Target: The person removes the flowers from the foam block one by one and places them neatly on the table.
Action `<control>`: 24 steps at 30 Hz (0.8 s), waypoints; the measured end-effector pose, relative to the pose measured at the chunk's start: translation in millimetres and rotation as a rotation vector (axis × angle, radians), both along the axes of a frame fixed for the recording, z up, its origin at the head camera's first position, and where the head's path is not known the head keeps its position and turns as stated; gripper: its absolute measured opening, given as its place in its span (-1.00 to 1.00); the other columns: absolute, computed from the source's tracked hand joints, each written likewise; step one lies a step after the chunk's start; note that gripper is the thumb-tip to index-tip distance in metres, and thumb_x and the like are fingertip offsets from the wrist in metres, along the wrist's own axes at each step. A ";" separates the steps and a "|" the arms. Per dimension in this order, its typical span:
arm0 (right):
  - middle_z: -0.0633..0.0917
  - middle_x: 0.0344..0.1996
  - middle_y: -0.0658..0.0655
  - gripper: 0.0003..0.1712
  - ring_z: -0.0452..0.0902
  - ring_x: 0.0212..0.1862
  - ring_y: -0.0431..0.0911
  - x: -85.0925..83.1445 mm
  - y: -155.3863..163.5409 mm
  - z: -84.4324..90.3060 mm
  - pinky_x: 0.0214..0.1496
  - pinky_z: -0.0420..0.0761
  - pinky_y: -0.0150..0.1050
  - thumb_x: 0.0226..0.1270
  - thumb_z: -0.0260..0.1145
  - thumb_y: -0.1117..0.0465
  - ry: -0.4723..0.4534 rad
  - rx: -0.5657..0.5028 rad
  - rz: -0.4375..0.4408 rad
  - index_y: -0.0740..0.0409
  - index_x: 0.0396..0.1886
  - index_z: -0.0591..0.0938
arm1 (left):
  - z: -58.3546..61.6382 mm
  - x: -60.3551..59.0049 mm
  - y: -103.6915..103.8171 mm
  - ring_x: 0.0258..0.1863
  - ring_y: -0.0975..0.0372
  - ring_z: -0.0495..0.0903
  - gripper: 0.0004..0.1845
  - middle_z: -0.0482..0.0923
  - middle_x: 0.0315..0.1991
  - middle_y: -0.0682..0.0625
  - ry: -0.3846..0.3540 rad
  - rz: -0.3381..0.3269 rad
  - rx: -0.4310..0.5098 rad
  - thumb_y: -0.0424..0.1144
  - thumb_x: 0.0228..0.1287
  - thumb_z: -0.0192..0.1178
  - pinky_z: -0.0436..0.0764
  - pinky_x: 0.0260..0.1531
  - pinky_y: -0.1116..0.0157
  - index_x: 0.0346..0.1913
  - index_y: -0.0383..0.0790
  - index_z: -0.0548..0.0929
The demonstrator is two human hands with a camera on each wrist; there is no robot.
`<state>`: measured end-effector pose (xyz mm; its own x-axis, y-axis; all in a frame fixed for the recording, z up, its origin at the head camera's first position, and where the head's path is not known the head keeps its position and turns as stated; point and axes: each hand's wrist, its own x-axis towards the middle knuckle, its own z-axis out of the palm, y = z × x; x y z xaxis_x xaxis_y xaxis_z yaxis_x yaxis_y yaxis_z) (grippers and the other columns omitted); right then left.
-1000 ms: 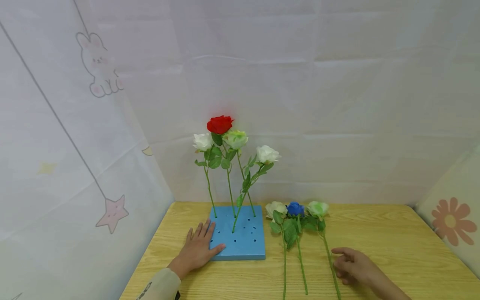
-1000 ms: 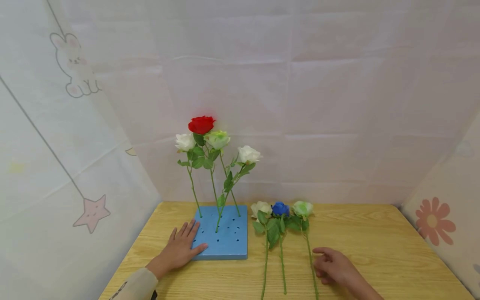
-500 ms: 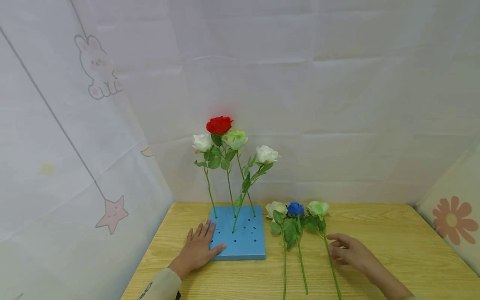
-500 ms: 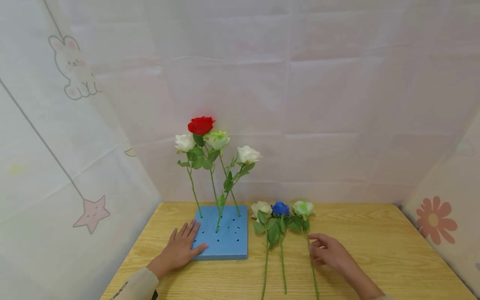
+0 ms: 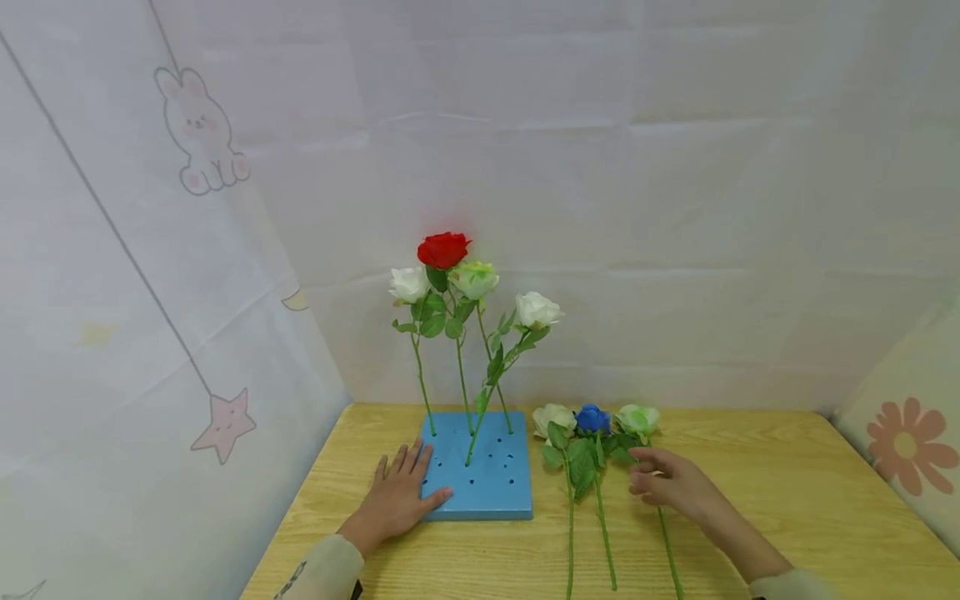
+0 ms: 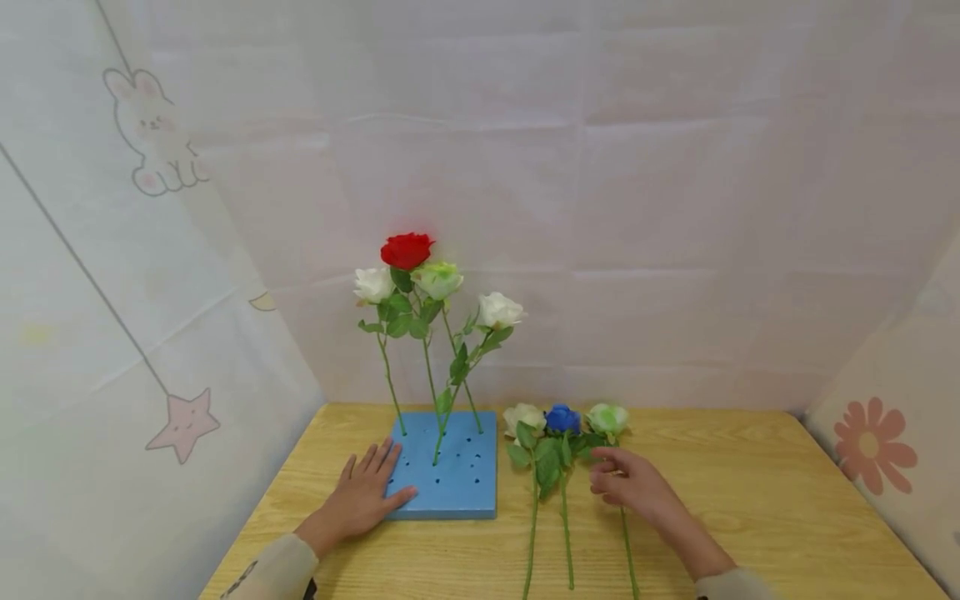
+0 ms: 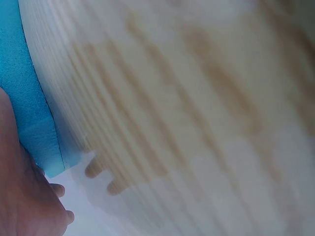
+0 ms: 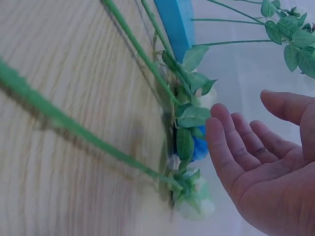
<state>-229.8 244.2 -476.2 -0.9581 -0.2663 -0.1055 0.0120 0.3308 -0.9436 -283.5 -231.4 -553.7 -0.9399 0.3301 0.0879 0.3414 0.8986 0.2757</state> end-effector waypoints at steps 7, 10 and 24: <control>0.54 0.20 0.43 -0.19 0.64 0.08 0.16 -7.5 -17.9 2.9 0.12 0.66 0.06 0.46 0.35 0.05 0.016 -0.046 0.011 0.39 0.50 0.28 | 0.8 0.2 0.5 0.56 -0.26 -0.02 0.01 -0.07 0.63 -0.23 -0.011 -0.004 0.001 0.48 0.40 -0.13 -0.14 0.39 -0.40 0.63 -0.20 0.06; 0.54 0.21 0.42 -0.17 0.64 0.09 0.16 -10.9 -24.8 4.7 0.13 0.65 0.06 0.44 0.36 0.01 0.015 -0.045 0.007 0.35 0.50 0.30 | 1.1 0.0 0.9 0.56 -0.27 -0.02 0.00 -0.06 0.62 -0.23 -0.014 -0.005 0.014 0.46 0.41 -0.10 -0.15 0.39 -0.40 0.63 -0.21 0.07; 0.57 0.20 0.33 -0.23 0.64 0.13 0.09 -28.5 -58.0 5.4 0.13 0.66 0.01 0.41 0.39 -0.02 0.096 -0.036 0.028 0.20 0.48 0.38 | 1.7 0.2 1.4 0.58 -0.21 -0.05 0.01 -0.10 0.64 -0.17 -0.020 0.017 -0.008 0.49 0.39 -0.14 -0.14 0.42 -0.36 0.64 -0.15 0.05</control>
<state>-258.3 186.3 -470.7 -0.9556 -0.2948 -0.0037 -0.0875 0.2957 -0.9513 -283.4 -230.0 -551.9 -0.9467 0.3151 0.0668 0.3210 0.9063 0.2748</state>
